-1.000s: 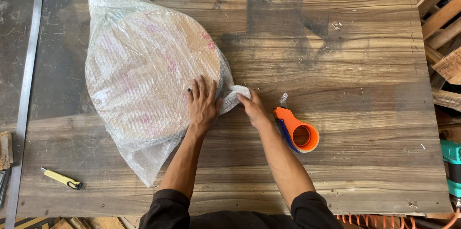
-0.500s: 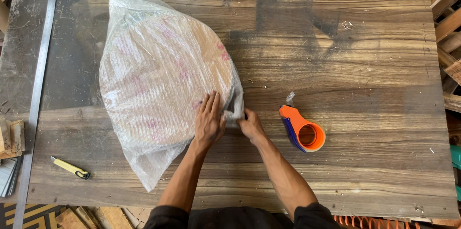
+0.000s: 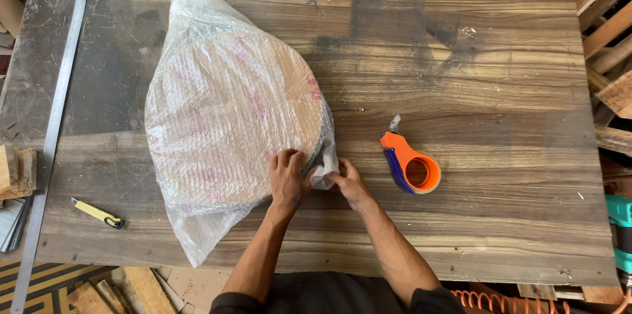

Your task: The person uses a tape dispenser to secure bubble wrap around a large, round wooden object on a workbench. They apply strips of tape across the packaging and press the edges down by hand.

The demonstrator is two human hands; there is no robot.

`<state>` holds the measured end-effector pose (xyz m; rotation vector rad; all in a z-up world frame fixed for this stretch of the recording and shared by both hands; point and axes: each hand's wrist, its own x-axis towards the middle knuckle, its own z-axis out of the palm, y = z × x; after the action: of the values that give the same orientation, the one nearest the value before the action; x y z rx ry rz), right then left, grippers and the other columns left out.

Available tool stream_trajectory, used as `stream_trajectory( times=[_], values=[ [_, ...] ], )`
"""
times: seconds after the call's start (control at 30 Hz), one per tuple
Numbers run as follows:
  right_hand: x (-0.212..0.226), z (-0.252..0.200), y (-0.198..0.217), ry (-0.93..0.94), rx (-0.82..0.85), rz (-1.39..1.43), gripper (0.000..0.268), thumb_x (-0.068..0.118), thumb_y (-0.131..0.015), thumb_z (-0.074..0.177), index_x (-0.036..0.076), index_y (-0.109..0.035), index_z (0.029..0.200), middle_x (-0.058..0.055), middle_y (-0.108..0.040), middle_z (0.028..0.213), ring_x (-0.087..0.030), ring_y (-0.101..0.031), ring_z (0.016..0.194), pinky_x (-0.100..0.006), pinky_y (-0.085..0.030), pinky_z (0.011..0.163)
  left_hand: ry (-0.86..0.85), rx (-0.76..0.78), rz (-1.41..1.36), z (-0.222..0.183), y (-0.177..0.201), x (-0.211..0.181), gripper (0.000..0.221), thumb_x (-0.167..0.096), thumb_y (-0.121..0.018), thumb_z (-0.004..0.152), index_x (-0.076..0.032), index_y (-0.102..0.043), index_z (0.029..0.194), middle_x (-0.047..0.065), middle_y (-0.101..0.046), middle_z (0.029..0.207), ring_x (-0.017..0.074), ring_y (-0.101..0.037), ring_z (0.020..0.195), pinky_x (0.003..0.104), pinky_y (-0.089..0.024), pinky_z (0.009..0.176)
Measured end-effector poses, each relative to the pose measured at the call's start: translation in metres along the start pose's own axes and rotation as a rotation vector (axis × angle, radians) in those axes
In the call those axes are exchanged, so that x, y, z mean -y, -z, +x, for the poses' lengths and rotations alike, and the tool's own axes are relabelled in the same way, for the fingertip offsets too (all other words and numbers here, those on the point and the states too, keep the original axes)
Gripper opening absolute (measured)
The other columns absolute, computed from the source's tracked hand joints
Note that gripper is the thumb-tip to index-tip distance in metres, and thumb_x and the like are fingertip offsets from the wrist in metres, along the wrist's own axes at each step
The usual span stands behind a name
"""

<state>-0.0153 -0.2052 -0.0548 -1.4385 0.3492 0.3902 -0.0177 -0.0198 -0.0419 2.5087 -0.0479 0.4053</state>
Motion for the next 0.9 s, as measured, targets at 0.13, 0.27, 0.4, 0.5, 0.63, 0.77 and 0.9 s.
stream_trajectory(
  times=[0.13, 0.27, 0.4, 0.5, 0.63, 0.77, 0.9],
  values=[
    [0.011, 0.009, -0.007, 0.005, -0.056, -0.072, 0.040, 0.009, -0.078, 0.084, 0.001, -0.067, 0.122, -0.011, -0.064, 0.106, -0.023, -0.059, 0.102, -0.033, -0.052, 0.086, 0.090, 0.017, 0.035, 0.001, 0.014, -0.022, 0.040, -0.046, -0.078, 0.079, -0.021, -0.065, 0.107, 0.003, -0.054, 0.112, 0.0333, -0.054, 0.113, 0.048, -0.047, 0.091],
    [0.000, 0.030, -0.018, -0.094, -0.240, -0.493, 0.024, 0.019, -0.073, 0.079, 0.011, -0.077, 0.101, -0.011, -0.073, 0.087, -0.025, -0.070, 0.091, -0.037, -0.055, 0.071, 0.137, 0.008, 0.067, 0.003, 0.014, -0.028, 0.030, -0.044, -0.063, 0.090, -0.020, -0.062, 0.109, 0.003, -0.053, 0.110, 0.0318, -0.054, 0.112, 0.046, -0.046, 0.090],
    [-0.004, 0.043, -0.030, -0.022, -0.308, -0.722, 0.015, 0.019, -0.069, 0.079, 0.016, -0.079, 0.089, -0.010, -0.075, 0.080, -0.031, -0.075, 0.090, -0.042, -0.059, 0.072, 0.224, 0.111, 0.153, 0.014, 0.010, -0.034, 0.067, -0.047, -0.083, 0.072, -0.019, -0.056, 0.127, 0.006, -0.055, 0.114, 0.0320, -0.051, 0.116, 0.050, -0.043, 0.096],
    [-0.004, 0.030, -0.035, 0.098, -0.248, -0.671, 0.011, 0.015, -0.067, 0.085, 0.011, -0.077, 0.087, -0.012, -0.072, 0.074, -0.030, -0.074, 0.080, -0.040, -0.056, 0.064, 0.311, 0.234, 0.256, 0.029, -0.010, -0.030, 0.081, -0.048, -0.086, 0.072, -0.021, -0.046, 0.137, 0.007, -0.048, 0.116, 0.0300, -0.047, 0.113, 0.054, -0.044, 0.095],
    [-0.021, 0.034, -0.013, 0.157, -0.192, -0.574, 0.006, 0.013, -0.074, 0.081, 0.008, -0.074, 0.084, -0.011, -0.069, 0.070, -0.024, -0.070, 0.074, -0.036, -0.055, 0.062, 0.292, 0.244, 0.320, 0.044, -0.007, -0.039, 0.100, -0.036, -0.091, 0.072, -0.017, -0.035, 0.152, 0.015, -0.038, 0.140, 0.0364, -0.034, 0.132, 0.054, -0.039, 0.100],
    [-0.008, 0.017, -0.012, 0.247, -0.137, -0.448, 0.015, 0.007, -0.076, 0.077, 0.012, -0.063, 0.072, 0.001, -0.047, 0.050, -0.011, -0.050, 0.051, -0.024, -0.041, 0.049, 0.295, 0.340, 0.434, 0.055, 0.011, -0.062, 0.093, -0.008, -0.076, 0.084, -0.018, -0.030, 0.164, 0.026, -0.005, 0.170, 0.0489, -0.004, 0.154, 0.066, -0.021, 0.116],
    [0.022, 0.007, -0.013, 0.143, -0.181, -0.115, 0.036, 0.010, -0.075, 0.085, 0.002, -0.055, 0.113, -0.009, -0.056, 0.093, -0.021, -0.061, 0.085, -0.033, -0.052, 0.074, 0.258, 0.366, 0.424, 0.055, 0.002, -0.056, 0.087, -0.003, -0.063, 0.086, -0.015, -0.027, 0.164, 0.031, -0.006, 0.169, 0.0519, -0.010, 0.154, 0.066, -0.026, 0.116]
  ],
)
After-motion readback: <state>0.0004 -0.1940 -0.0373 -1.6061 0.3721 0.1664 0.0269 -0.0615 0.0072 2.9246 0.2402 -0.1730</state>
